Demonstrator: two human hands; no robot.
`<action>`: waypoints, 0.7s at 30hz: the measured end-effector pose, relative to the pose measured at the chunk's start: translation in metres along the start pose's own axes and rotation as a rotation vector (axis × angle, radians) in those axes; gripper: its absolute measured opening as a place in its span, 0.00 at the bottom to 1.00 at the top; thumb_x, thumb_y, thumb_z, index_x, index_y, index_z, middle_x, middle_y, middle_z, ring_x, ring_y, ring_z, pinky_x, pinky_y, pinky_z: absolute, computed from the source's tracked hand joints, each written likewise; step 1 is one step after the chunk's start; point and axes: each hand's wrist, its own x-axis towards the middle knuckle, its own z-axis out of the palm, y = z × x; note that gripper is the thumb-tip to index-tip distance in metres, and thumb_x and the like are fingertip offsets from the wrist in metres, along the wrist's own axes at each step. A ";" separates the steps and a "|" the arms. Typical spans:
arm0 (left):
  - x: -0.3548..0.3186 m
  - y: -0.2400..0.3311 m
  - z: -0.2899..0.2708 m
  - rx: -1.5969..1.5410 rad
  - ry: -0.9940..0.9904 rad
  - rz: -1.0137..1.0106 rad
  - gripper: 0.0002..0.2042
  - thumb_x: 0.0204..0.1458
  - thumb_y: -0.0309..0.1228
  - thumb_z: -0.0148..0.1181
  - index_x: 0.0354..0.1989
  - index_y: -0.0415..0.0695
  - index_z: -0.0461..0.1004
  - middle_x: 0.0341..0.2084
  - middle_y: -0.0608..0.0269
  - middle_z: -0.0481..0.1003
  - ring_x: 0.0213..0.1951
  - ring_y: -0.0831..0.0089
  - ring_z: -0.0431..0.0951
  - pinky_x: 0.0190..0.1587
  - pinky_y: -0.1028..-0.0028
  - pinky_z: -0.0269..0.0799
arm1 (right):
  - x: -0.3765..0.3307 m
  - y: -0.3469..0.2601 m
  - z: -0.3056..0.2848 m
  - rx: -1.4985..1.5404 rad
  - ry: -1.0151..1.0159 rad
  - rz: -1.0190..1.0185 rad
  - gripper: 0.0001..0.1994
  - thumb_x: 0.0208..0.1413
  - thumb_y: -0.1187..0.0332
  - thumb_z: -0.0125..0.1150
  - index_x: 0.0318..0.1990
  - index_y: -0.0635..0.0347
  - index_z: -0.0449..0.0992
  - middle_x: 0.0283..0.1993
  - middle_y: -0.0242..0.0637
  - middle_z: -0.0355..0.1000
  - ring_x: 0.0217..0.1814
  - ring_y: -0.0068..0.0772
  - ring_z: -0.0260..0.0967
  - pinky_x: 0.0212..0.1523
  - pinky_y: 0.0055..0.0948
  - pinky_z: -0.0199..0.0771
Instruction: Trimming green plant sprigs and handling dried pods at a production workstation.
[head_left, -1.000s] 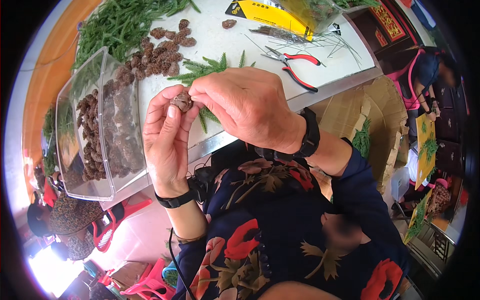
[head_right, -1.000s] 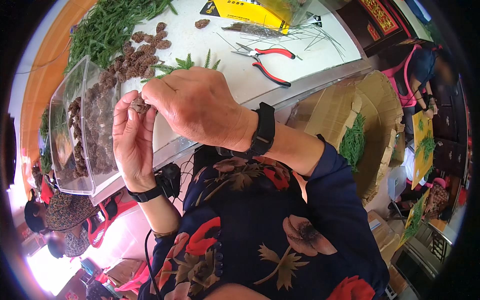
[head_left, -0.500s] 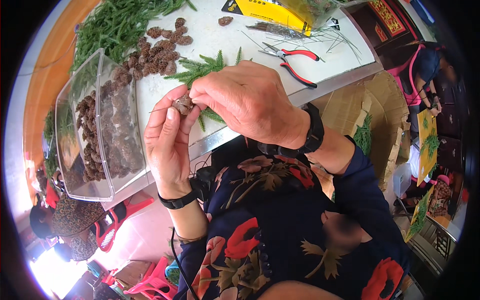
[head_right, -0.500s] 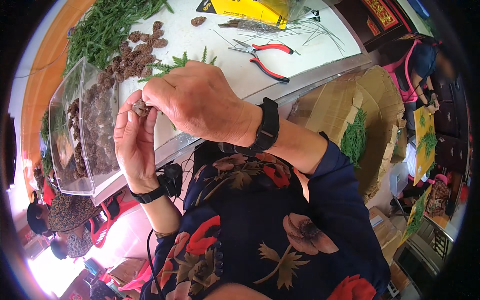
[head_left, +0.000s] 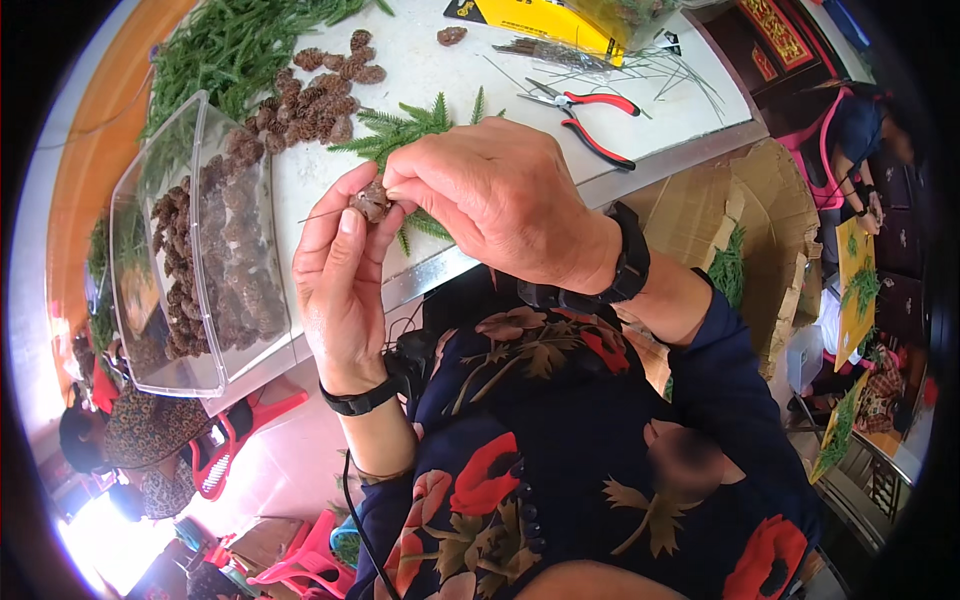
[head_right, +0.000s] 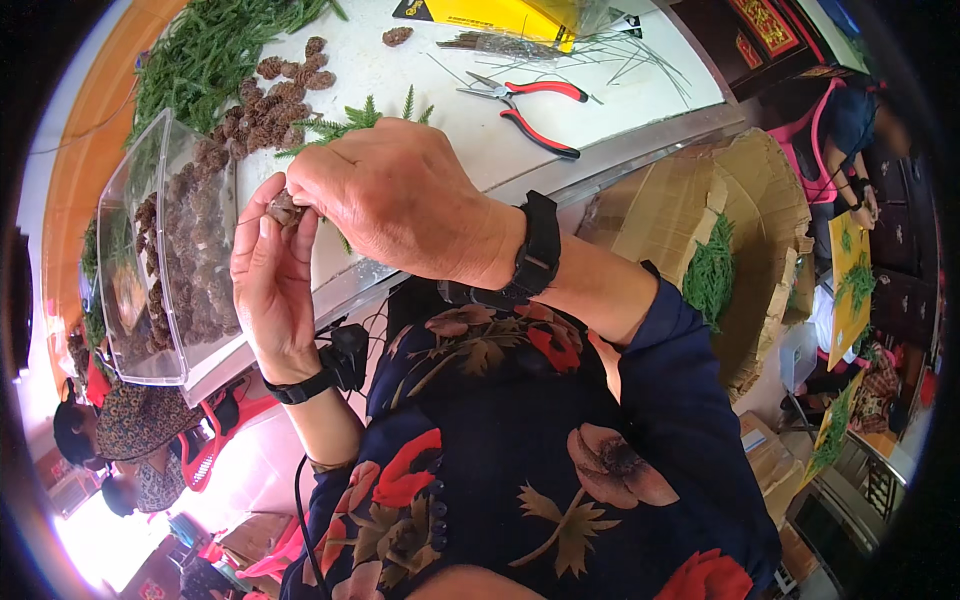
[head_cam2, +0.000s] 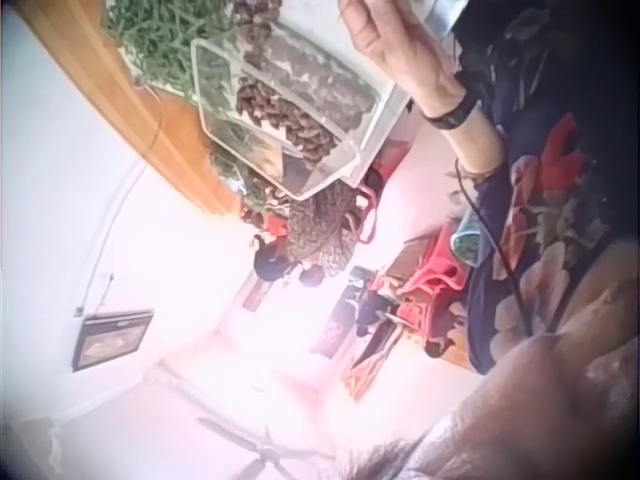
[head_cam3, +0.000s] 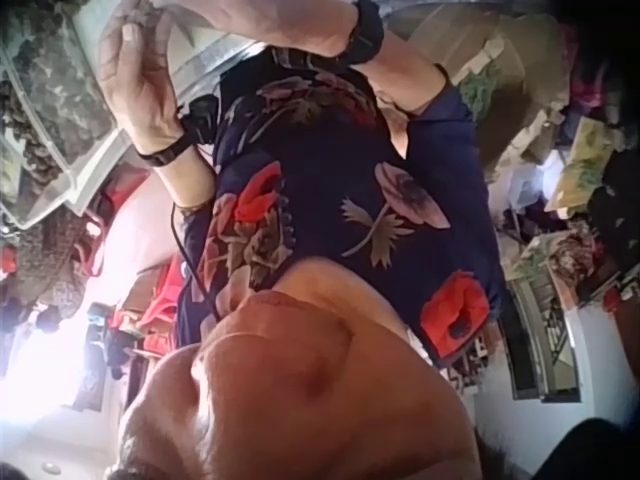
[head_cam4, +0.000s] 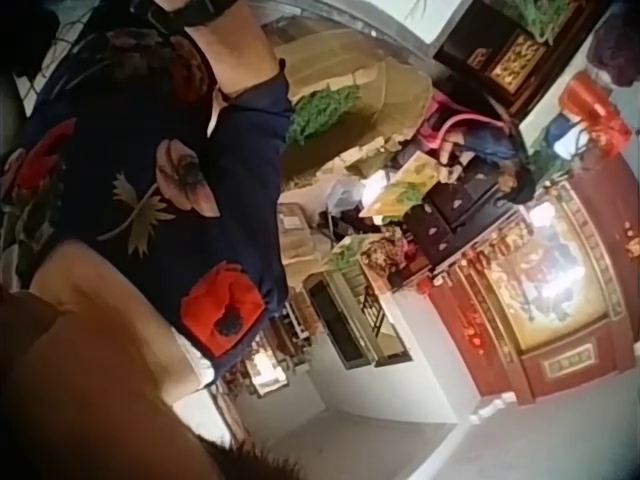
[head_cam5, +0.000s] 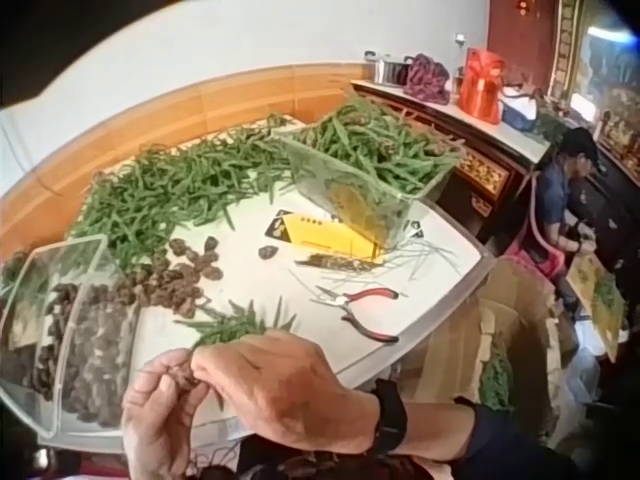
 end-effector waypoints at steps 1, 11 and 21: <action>0.000 0.000 0.000 0.001 0.000 -0.001 0.16 0.61 0.27 0.48 0.54 0.30 0.65 0.47 0.52 0.72 0.49 0.69 0.75 0.55 0.69 0.73 | 0.000 -0.001 0.000 0.009 0.003 0.001 0.05 0.49 0.74 0.63 0.34 0.58 0.74 0.25 0.33 0.72 0.26 0.38 0.71 0.26 0.31 0.67; -0.002 0.000 0.000 -0.039 -0.049 -0.019 0.16 0.61 0.27 0.47 0.54 0.30 0.65 0.47 0.50 0.72 0.48 0.64 0.76 0.54 0.68 0.73 | -0.009 0.005 -0.005 0.080 0.001 0.053 0.05 0.50 0.75 0.62 0.35 0.58 0.74 0.28 0.33 0.74 0.28 0.37 0.72 0.26 0.30 0.67; -0.003 -0.007 0.003 -0.075 -0.035 -0.014 0.16 0.61 0.26 0.47 0.54 0.30 0.65 0.48 0.48 0.71 0.48 0.62 0.75 0.55 0.66 0.73 | -0.007 0.001 -0.006 0.044 -0.032 0.065 0.03 0.52 0.74 0.60 0.34 0.58 0.73 0.26 0.33 0.72 0.27 0.37 0.71 0.29 0.31 0.66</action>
